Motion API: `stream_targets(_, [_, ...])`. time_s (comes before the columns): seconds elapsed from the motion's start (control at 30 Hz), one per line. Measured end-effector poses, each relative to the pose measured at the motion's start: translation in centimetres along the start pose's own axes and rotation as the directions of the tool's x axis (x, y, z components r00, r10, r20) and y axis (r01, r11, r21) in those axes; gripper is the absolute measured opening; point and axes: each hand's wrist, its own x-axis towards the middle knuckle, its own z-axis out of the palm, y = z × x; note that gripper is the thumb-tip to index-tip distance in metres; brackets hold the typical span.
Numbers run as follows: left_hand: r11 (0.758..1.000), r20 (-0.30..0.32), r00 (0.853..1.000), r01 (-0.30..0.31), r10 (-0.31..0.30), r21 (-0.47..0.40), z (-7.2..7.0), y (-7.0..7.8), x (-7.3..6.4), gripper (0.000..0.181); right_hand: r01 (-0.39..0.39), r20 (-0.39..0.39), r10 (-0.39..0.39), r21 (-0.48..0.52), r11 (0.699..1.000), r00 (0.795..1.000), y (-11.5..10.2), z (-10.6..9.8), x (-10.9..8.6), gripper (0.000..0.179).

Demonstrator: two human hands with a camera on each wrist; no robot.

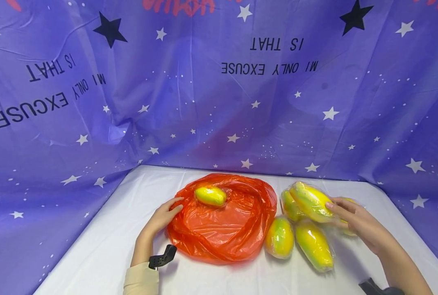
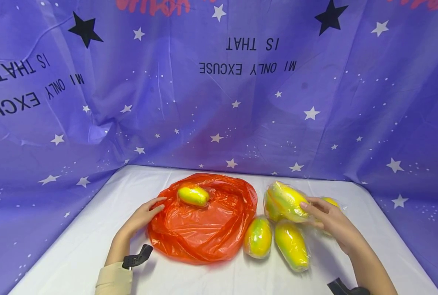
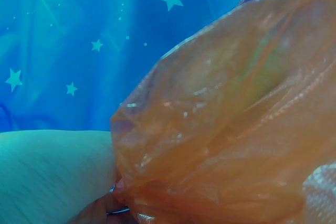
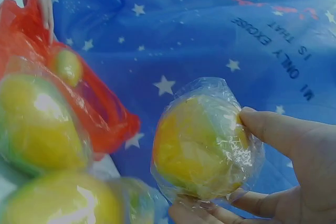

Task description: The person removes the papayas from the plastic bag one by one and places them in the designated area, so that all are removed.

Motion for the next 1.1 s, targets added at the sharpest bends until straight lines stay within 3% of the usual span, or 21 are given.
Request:
stream_targets(0.33, [1.000,-0.004,1.000,-0.008,0.008,-0.011,0.0,-0.1,0.2,0.044,-0.012,0.006,0.012,0.088,0.996,1.000,2.2,-1.5,-2.3,0.059])
stream_targets(0.73, [1.000,-0.003,1.000,-0.001,0.001,0.010,0.0,0.0,0.0,0.042,-0.111,0.045,0.105,0.175,0.978,0.993,4.8,-1.8,-4.2,0.067])
stream_targets(0.93, [1.000,-0.003,1.000,-0.008,0.008,0.003,0.0,0.0,0.0,0.042,-0.240,0.057,0.234,0.132,0.962,0.971,5.3,-1.6,-4.7,0.077])
stream_targets(1.1, [1.000,-0.002,1.000,-0.005,0.005,0.005,0.0,0.1,-0.1,0.042,-0.294,0.053,0.291,0.076,0.953,0.955,6.0,-1.8,-5.2,0.076])
